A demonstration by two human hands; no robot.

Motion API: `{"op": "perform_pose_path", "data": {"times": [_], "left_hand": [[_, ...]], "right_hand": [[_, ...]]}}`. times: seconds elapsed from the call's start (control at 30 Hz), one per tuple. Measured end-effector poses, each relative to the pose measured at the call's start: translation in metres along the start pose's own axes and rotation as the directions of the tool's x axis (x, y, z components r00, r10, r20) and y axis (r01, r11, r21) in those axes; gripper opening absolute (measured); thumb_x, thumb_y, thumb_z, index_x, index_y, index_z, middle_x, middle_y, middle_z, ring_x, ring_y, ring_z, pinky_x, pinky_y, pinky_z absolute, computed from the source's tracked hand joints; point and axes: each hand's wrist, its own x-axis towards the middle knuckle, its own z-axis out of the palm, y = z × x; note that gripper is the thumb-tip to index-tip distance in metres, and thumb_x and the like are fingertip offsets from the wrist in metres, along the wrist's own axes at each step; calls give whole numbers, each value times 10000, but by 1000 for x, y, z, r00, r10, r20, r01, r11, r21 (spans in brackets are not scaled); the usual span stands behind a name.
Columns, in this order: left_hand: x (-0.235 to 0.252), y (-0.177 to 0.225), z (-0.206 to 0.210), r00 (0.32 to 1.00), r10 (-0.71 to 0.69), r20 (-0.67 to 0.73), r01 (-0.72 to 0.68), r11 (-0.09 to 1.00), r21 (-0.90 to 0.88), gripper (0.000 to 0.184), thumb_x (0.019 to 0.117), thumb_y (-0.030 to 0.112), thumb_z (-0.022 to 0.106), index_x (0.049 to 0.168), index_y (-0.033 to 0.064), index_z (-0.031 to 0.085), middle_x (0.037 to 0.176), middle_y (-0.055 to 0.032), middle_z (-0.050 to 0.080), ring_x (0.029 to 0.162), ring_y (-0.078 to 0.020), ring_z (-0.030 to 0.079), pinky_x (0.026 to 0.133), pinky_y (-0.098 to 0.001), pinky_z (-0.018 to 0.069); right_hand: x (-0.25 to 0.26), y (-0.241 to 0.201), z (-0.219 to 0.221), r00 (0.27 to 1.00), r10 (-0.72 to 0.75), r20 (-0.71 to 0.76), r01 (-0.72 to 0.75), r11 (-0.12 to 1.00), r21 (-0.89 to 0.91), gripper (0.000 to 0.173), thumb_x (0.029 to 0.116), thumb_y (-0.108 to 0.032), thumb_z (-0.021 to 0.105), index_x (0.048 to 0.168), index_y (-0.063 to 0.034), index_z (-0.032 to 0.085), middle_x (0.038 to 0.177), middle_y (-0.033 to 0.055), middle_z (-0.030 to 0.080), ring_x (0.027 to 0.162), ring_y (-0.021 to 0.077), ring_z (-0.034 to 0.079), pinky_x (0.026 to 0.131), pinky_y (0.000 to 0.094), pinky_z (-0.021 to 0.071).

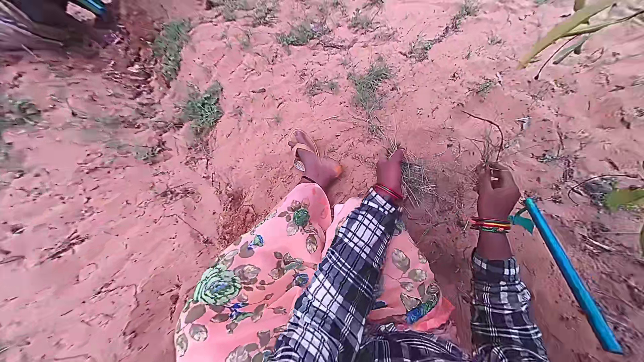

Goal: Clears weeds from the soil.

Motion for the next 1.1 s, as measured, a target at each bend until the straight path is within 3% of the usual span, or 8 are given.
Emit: {"op": "perform_pose_path", "data": {"times": [0.07, 0.17, 0.43, 0.63, 0.7, 0.8, 0.97, 1.1], "left_hand": [[0, 2, -7, 998, 14, -65, -20, 996, -84, 345, 1062, 191, 522, 1365, 25, 534, 1129, -129, 645, 970, -185, 643, 854, -396, 558], [3, 4, -10, 989, -39, -143, 20, 990, -137, 284, 1061, 225, 531, 1271, 45, 595, 1016, -89, 642, 894, -172, 632, 798, -396, 551], [11, 3, -7, 984, -9, -176, -37, 965, -258, 226, 1065, 148, 480, 1276, 90, 537, 1004, -15, 599, 814, -79, 603, 706, -264, 537], [11, 0, -5, 984, -25, -175, -18, 972, -236, 317, 1054, 131, 484, 1364, 69, 503, 1111, -41, 602, 878, -102, 605, 750, -277, 535], [12, -1, -5, 983, -19, -180, -26, 971, -239, 321, 1047, 117, 497, 1364, 68, 518, 1072, -47, 616, 874, -111, 621, 745, -298, 548], [14, -4, -8, 982, 12, -191, -52, 977, -209, 292, 1050, 115, 500, 1333, 55, 538, 1080, -47, 622, 892, -96, 624, 749, -277, 545], [14, -4, -9, 986, 1, -165, -34, 980, -198, 228, 1040, 127, 484, 1258, 89, 540, 995, 3, 592, 823, -64, 611, 709, -250, 545], [9, -2, -3, 989, -57, -136, 26, 975, -222, 267, 1051, 140, 497, 1301, 73, 559, 1061, -40, 611, 867, -108, 613, 742, -297, 541]], "right_hand": [[0, 6, 2, 998, 13, 55, -8, 996, -91, 286, 1045, -209, 590, 1228, -3, 665, 978, 172, 699, 657, 241, 608, 664, 472, 521], [6, 9, 6, 884, 268, 383, -101, 910, -402, 359, 1041, -281, 632, 1258, -2, 693, 1176, 267, 711, 1065, 470, 681, 958, 682, 481], [11, 26, 75, 880, 121, 460, 22, 956, -294, 289, 1023, -199, 644, 1263, -56, 718, 1251, 196, 706, 1100, 386, 692, 984, 598, 523], [-6, 4, 131, 706, -10, 708, 316, 899, -303, 721, 926, -155, 768, 1571, -123, 449, 1657, 211, 337, 1504, 516, 292, 1128, 791, 231], [-38, 26, 155, 771, -183, 611, 400, 884, -241, 567, 930, -250, 712, 1420, 5, 584, 1437, 280, 573, 1304, 494, 549, 1064, 660, 426], [-35, -42, 139, 397, 307, 865, 226, 881, -417, 456, 1067, -206, 552, 1455, 34, 531, 1487, 263, 534, 1406, 393, 490, 1184, 529, 350], [-50, -10, 127, 474, 101, 875, 453, 823, -341, 418, 1082, -213, 443, 1466, -99, 565, 1442, 191, 608, 1386, 371, 533, 1248, 600, 180], [-77, 52, 100, 550, -77, 832, 463, 856, -227, 417, 997, -331, 630, 1390, -198, 661, 1443, 119, 619, 1380, 370, 525, 1167, 708, 229]]}}
